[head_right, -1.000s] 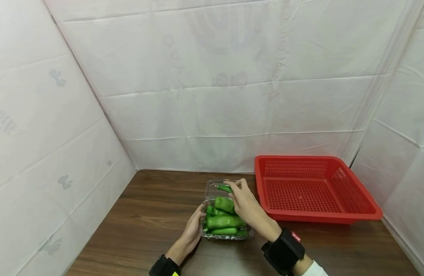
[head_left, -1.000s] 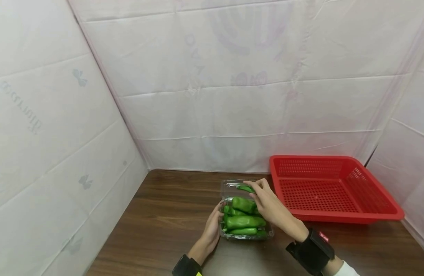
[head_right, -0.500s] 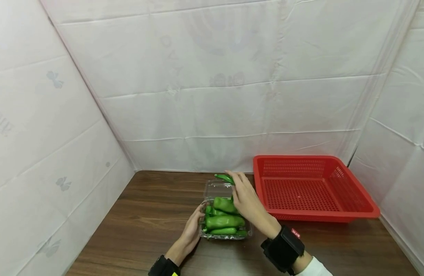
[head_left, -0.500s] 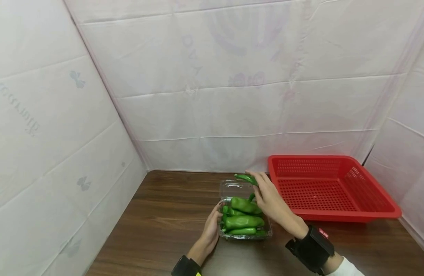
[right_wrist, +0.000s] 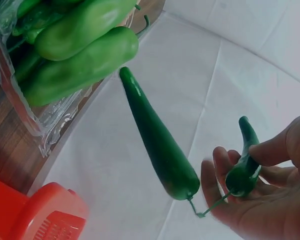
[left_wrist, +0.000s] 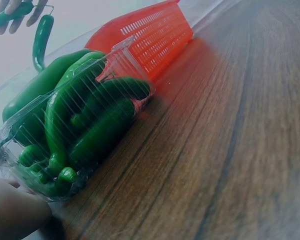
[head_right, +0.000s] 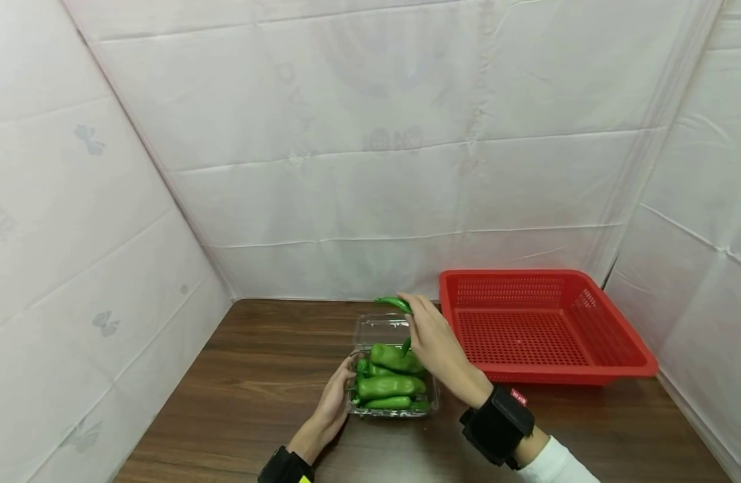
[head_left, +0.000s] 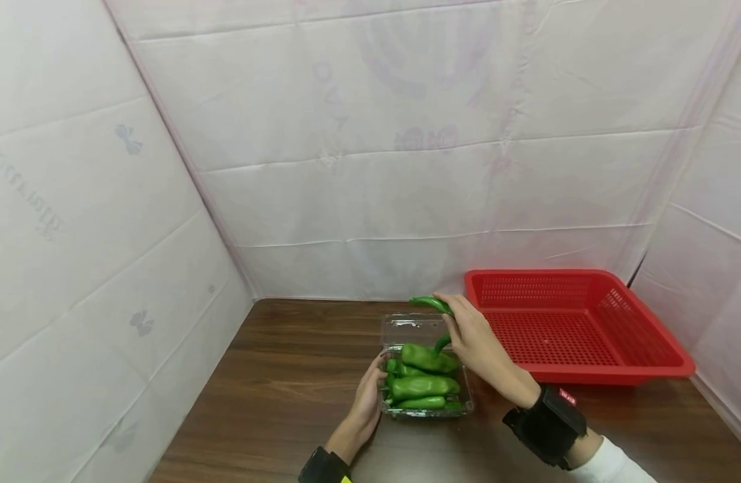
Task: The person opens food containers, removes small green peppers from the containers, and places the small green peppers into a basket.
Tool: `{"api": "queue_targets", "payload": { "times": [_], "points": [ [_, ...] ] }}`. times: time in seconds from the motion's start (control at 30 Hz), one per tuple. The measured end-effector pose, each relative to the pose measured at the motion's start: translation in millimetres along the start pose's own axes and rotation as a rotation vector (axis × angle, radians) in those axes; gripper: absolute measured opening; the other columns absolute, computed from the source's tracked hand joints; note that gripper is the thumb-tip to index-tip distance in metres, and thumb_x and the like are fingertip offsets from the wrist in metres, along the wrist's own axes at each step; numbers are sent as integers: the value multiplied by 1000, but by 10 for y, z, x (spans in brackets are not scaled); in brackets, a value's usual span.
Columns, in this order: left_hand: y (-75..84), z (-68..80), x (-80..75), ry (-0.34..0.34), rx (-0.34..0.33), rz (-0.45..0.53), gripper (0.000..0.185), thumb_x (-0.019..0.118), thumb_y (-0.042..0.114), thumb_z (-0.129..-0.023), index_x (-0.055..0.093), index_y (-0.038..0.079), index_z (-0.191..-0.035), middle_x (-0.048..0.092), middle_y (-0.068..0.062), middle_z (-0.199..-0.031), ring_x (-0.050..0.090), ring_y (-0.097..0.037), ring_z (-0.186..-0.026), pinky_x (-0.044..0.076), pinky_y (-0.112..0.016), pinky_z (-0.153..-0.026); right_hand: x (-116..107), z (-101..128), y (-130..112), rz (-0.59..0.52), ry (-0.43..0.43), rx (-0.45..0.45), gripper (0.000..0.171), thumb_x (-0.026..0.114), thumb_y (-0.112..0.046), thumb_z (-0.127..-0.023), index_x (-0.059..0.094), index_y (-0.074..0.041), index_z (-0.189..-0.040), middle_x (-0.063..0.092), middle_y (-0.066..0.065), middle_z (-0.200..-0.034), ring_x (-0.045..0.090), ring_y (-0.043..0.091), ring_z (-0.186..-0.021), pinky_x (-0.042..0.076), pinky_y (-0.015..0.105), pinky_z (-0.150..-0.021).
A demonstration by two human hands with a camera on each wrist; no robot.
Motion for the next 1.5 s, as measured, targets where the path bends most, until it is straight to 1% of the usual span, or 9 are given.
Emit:
{"api": "queue_targets", "payload": {
  "times": [0.13,0.27,0.5,0.67,0.83,1.0,1.07,1.27,1.5],
  "points": [
    [-25,-16,2,-3,-7,-1,67,39,13,-96,26,3,-161,19,-22,-169,1,-45,-158,-1,-64,-126,-8,0,21,1,-2,8,41,55,5,-99,54,6,-140,65,18,-116,61,21,-91,51,31,-71],
    [-79,-4,9,-1,-23,-14,66,39,15,-97,26,4,-161,18,-22,-169,-1,-47,-157,-2,-67,-125,13,27,46,3,-18,19,40,52,4,-101,54,3,-141,65,16,-118,62,23,-95,52,34,-75],
    [-78,-5,-7,1,-13,-21,66,37,14,-98,24,2,-161,19,-24,-168,0,-48,-157,0,-68,-125,-31,-1,35,38,-9,-7,42,56,7,-98,59,-3,-139,66,13,-113,53,14,-81,44,25,-67],
    [-56,12,-33,5,-18,-16,67,38,14,-97,23,3,-162,19,-23,-169,1,-48,-157,0,-68,-125,-129,-77,37,57,17,14,40,57,4,-99,62,-5,-137,66,12,-107,49,13,-76,40,23,-63],
    [-34,8,-31,8,-6,-7,67,39,14,-97,25,5,-162,22,-22,-168,8,-47,-156,4,-67,-125,-232,-156,55,52,31,43,40,56,4,-99,61,-5,-138,66,13,-105,49,16,-75,42,25,-63],
    [-34,-7,4,-12,-3,-6,67,38,15,-97,24,6,-162,21,-21,-168,6,-46,-157,3,-67,-126,-330,-202,76,43,45,57,41,55,4,-100,59,-3,-140,65,15,-107,50,19,-79,42,28,-66],
    [-30,-6,9,-15,-2,-11,67,38,16,-97,24,6,-162,20,-22,-168,4,-47,-157,1,-67,-126,-352,-211,80,34,45,58,41,54,3,-100,59,-3,-140,65,16,-107,50,20,-79,41,28,-66],
    [-23,16,-18,-13,-10,-10,66,39,16,-97,27,8,-161,21,-21,-169,12,-46,-156,7,-69,-125,-407,-238,65,-2,46,63,41,53,1,-102,57,-4,-142,63,15,-102,48,18,-77,39,25,-62],
    [-13,44,-61,-3,-9,1,66,39,16,-97,28,8,-161,21,-20,-168,14,-44,-154,6,-70,-124,-475,-298,42,-6,66,64,42,54,1,-101,58,-5,-143,65,17,-103,53,21,-78,45,27,-64]
  ]
}}
Point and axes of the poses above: each hand's wrist, its own z-axis away from the middle knuckle, its own x-axis out of the palm, y = z × x, the point moved 8 cm from there along -z, towards the middle knuckle
